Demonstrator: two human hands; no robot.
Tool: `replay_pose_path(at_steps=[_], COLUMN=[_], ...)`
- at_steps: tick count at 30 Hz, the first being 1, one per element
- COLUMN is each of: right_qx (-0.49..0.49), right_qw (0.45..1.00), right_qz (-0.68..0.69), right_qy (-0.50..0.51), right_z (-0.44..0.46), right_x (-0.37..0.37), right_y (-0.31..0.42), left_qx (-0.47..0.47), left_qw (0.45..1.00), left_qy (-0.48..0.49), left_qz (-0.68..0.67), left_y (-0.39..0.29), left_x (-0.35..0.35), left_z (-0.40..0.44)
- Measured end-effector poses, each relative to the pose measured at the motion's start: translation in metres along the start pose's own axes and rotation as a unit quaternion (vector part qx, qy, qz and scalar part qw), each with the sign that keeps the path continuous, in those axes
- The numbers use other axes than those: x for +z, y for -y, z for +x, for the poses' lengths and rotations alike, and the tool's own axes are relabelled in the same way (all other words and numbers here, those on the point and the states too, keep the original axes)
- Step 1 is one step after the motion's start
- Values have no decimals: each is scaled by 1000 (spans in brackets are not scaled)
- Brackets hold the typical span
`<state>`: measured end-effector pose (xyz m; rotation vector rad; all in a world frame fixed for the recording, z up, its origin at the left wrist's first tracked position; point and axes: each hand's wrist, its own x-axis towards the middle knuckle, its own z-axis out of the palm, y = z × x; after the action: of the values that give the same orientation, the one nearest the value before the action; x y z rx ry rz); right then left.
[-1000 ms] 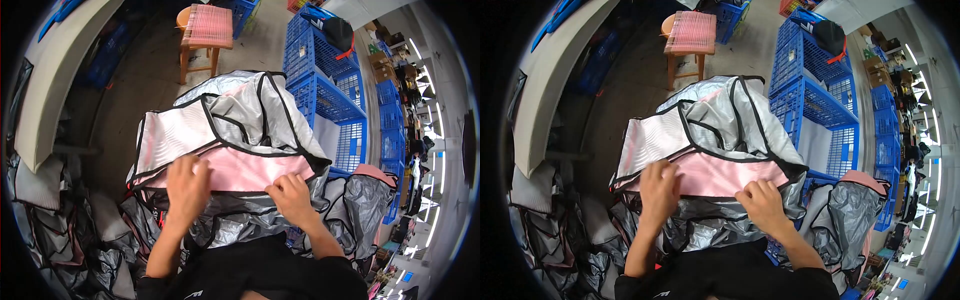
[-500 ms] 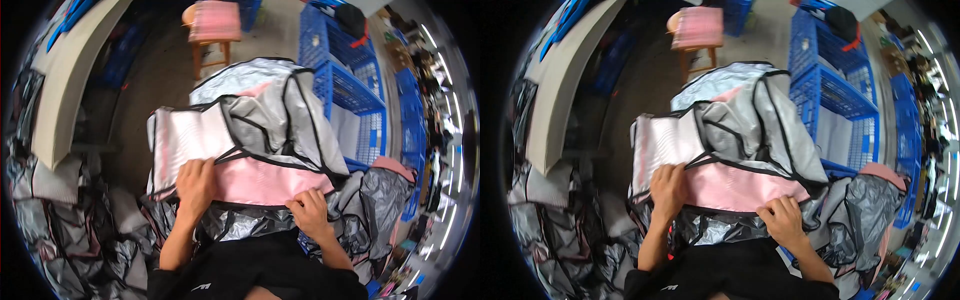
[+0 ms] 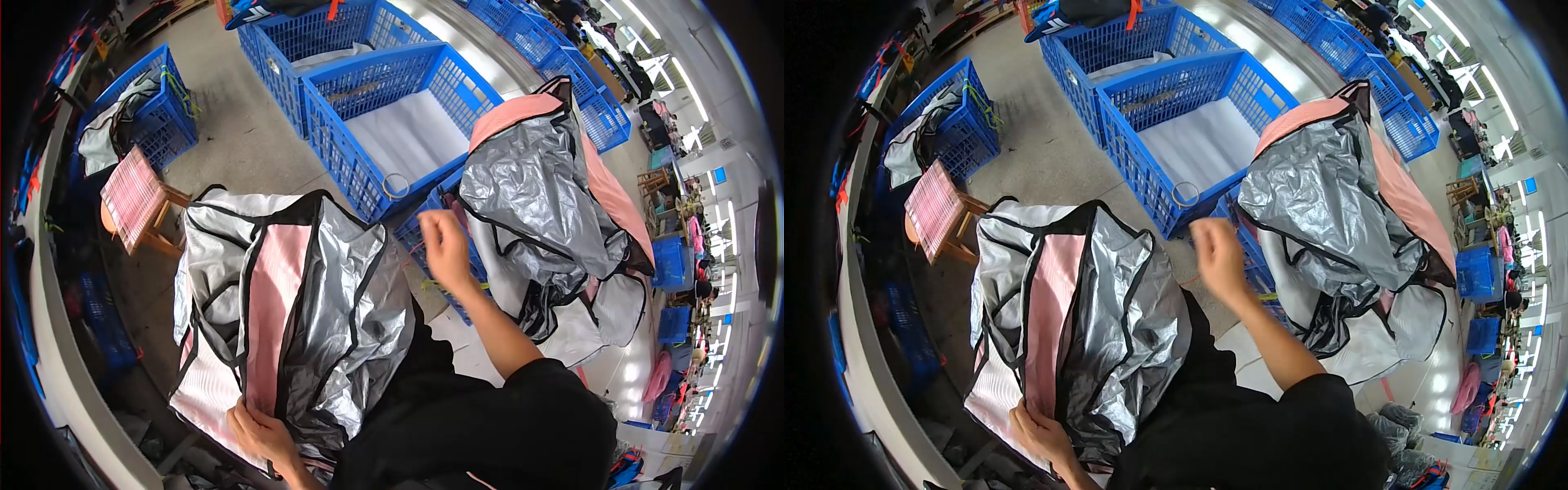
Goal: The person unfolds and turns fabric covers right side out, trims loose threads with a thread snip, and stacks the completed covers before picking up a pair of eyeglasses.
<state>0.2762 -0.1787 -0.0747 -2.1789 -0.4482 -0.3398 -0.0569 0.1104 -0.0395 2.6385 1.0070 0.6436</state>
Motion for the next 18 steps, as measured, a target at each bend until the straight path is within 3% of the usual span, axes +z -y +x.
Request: replay_pose_path(at_steps=[1,3,5,7,9,11,13,15,16,18], right_qx=[122,18,199,267,236,216,158,203,128,115], right_qw=[992,963,906,898,917,913,946,975,989,992], right_qz=[-40,-260,-372,-342,-312,-347,-283,-94,-69,44], right_qy=[9,-75,42,67,79,15,-9,-9,0,16], right_z=[3,5,21,33,31,27,23,21,12,3], right_x=[6,26,32,28,27,25,14,16,14,10], right_y=[-45,-142,-172,-173,-199,-213,-216,-170,-149,-86], left_qx=[9,8,24,4,2,0,-8,4,1,-16], left_qw=[1000,1000,999,999,999,999,996,998,998,998], left_qy=[1,-1,23,45,54,47,58,23,8,11], left_qz=[6,21,0,1,4,17,60,53,64,58], left_y=[-4,-9,-10,-15,-19,-26,-31,-29,-28,-27], left_x=[0,1,-4,-9,-10,-4,-1,6,9,8], left_z=[2,6,11,17,21,23,24,27,27,30])
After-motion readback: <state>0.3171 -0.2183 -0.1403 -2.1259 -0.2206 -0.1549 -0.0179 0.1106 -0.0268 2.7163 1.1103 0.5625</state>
